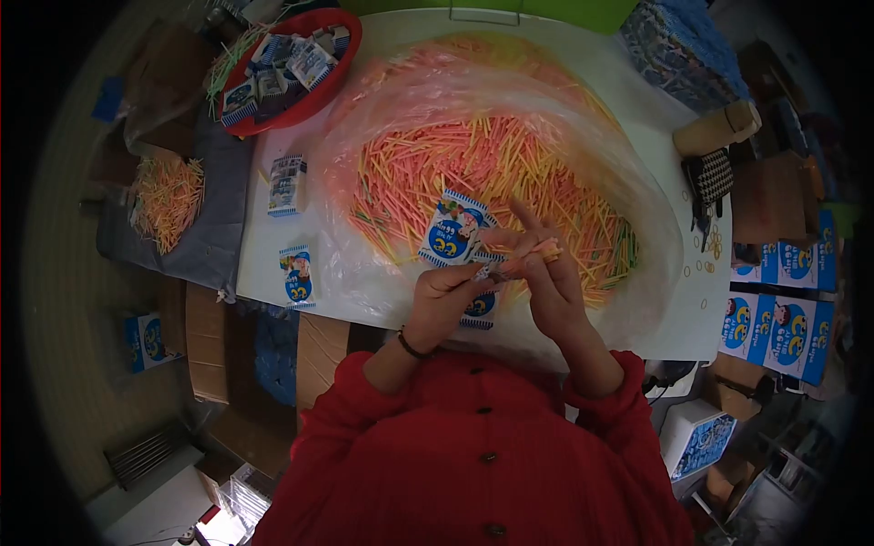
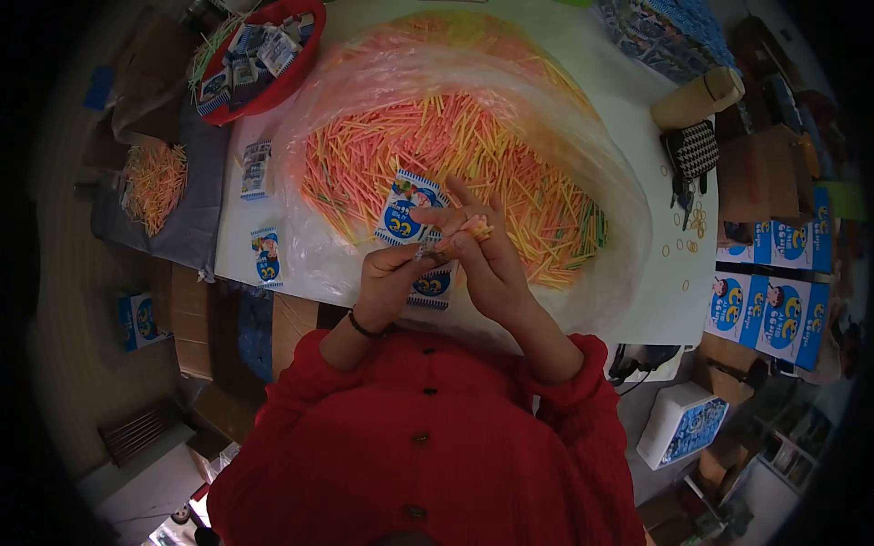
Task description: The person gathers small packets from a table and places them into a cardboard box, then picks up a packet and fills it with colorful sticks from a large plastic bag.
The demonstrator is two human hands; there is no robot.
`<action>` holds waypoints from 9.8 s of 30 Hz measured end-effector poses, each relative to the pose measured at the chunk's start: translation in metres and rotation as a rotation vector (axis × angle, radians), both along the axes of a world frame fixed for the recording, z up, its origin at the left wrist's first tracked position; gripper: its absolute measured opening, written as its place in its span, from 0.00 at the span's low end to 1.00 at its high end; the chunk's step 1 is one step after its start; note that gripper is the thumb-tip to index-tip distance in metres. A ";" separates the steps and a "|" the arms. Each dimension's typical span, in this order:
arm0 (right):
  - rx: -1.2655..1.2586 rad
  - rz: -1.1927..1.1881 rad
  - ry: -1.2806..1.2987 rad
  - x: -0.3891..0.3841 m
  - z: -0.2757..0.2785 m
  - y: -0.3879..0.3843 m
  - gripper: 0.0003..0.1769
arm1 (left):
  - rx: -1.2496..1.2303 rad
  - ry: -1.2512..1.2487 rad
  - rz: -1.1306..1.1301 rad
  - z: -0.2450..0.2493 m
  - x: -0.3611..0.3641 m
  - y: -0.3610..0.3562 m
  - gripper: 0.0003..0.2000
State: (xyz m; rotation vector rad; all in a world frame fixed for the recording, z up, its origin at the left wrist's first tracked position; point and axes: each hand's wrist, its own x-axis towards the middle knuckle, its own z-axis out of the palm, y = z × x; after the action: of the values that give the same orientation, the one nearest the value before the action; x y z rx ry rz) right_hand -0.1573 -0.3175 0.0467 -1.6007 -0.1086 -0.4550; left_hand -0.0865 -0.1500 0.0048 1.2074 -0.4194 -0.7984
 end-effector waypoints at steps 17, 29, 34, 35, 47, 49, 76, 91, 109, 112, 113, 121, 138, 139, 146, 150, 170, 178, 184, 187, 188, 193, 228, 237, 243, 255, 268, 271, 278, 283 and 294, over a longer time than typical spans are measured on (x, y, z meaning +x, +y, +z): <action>-0.844 -0.385 -0.037 -0.014 0.041 -0.017 0.13 | -0.358 -0.082 -0.128 0.010 0.023 -0.017 0.22; -0.338 -0.338 0.173 -0.022 0.004 0.000 0.11 | 0.231 -0.129 0.674 0.014 0.057 0.135 0.13; -0.291 -0.387 0.199 -0.036 -0.007 -0.022 0.09 | 0.658 -0.640 0.634 0.004 0.101 0.151 0.20; -0.293 -0.418 0.206 -0.039 -0.007 -0.025 0.09 | 0.800 -0.993 0.775 0.008 0.098 0.141 0.21; -0.511 -0.701 0.336 -0.074 0.006 -0.075 0.06 | 0.659 -1.240 0.351 -0.024 0.079 -0.007 0.18; -0.519 -0.630 0.428 -0.080 0.008 -0.077 0.08 | 0.635 -1.131 0.284 -0.020 0.084 -0.005 0.11; -0.053 -0.356 0.280 -0.062 -0.080 -0.056 0.11 | 0.150 -0.273 0.243 -0.028 0.072 0.006 0.11; 1.107 -0.307 0.444 -0.045 -0.048 -0.081 0.09 | -0.243 0.309 0.252 0.005 0.087 0.005 0.12; -0.685 -0.597 0.774 -0.022 -0.039 -0.053 0.20 | -0.077 0.628 0.045 0.008 0.025 0.001 0.14; -0.775 -0.539 0.842 -0.002 -0.039 -0.042 0.24 | -0.063 0.685 -0.019 0.004 0.018 -0.006 0.13; -0.844 -0.504 0.792 0.003 -0.039 -0.040 0.26 | -0.054 0.675 -0.010 0.002 0.016 -0.007 0.12; -0.899 -0.481 0.617 0.006 -0.062 -0.051 0.16 | -0.089 0.667 0.006 0.008 0.016 -0.005 0.11; 1.349 -0.328 0.380 -0.019 -0.049 -0.059 0.09 | -0.147 0.726 -0.017 0.009 0.017 -0.007 0.13; 1.233 -0.300 0.344 -0.020 -0.043 -0.055 0.09 | -0.144 0.728 -0.014 0.009 0.017 -0.009 0.13; -0.371 -0.503 0.376 -0.039 -0.080 -0.049 0.08 | -0.146 0.558 0.002 -0.005 0.019 -0.012 0.14; -0.618 -0.433 0.246 -0.038 -0.071 -0.050 0.09 | -0.209 0.594 -0.006 0.003 0.020 -0.014 0.13; 0.218 0.070 0.346 -0.021 -0.007 0.002 0.06 | -0.162 0.538 0.008 0.012 0.005 -0.010 0.12; 0.399 -0.184 0.068 -0.022 0.011 -0.001 0.09 | 0.184 -0.439 -0.024 0.009 0.005 0.000 0.08; 0.014 0.001 0.246 -0.025 -0.004 0.019 0.06 | -0.164 0.579 -0.002 0.016 0.005 -0.008 0.13; -0.230 -0.104 0.228 -0.027 -0.025 0.022 0.07 | -0.227 0.845 0.052 0.040 0.003 -0.010 0.14; -0.135 -0.105 0.217 -0.029 -0.030 0.024 0.10 | -0.212 0.792 0.055 0.030 0.003 -0.007 0.14; 0.381 -0.055 0.233 -0.038 -0.014 0.020 0.08 | -0.127 0.534 0.105 0.021 0.004 0.006 0.10; -0.668 -0.472 -0.004 -0.015 0.021 -0.003 0.06 | -0.393 -0.202 -0.105 0.009 0.023 -0.016 0.23; -0.265 -0.282 -0.030 -0.010 -0.012 0.028 0.09 | 0.007 -0.211 0.482 0.025 0.019 0.075 0.20; 0.006 -0.390 0.068 -0.032 -0.023 -0.015 0.10 | 0.359 -0.365 0.667 0.009 0.097 0.153 0.24; -0.278 -0.510 0.239 -0.035 -0.004 -0.033 0.04 | 0.781 -1.341 0.479 0.007 0.076 -0.007 0.17; -1.162 -0.356 0.022 0.098 -0.022 -0.081 0.19 | 0.381 -1.003 0.386 0.024 0.081 0.007 0.05; -1.253 -0.299 0.061 0.117 -0.027 -0.088 0.23 | -0.015 -0.011 0.278 0.029 0.069 0.028 0.10; -1.146 -0.160 -0.069 0.130 -0.031 -0.101 0.19 | -0.127 0.419 0.248 0.004 0.054 0.045 0.11; -0.473 -0.298 0.065 0.100 -0.012 -0.077 0.13 | -0.162 0.454 0.142 0.007 0.046 0.030 0.13; -0.352 -0.442 0.028 0.006 -0.088 -0.034 0.13 | -0.149 0.482 0.020 -0.011 0.020 0.001 0.11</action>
State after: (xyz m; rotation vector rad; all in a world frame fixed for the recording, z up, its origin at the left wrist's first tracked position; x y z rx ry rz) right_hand -0.1510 -0.3514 -0.0409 -1.9841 0.2027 -0.7873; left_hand -0.0663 -0.1490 -0.0060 0.8434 -0.0685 -0.9890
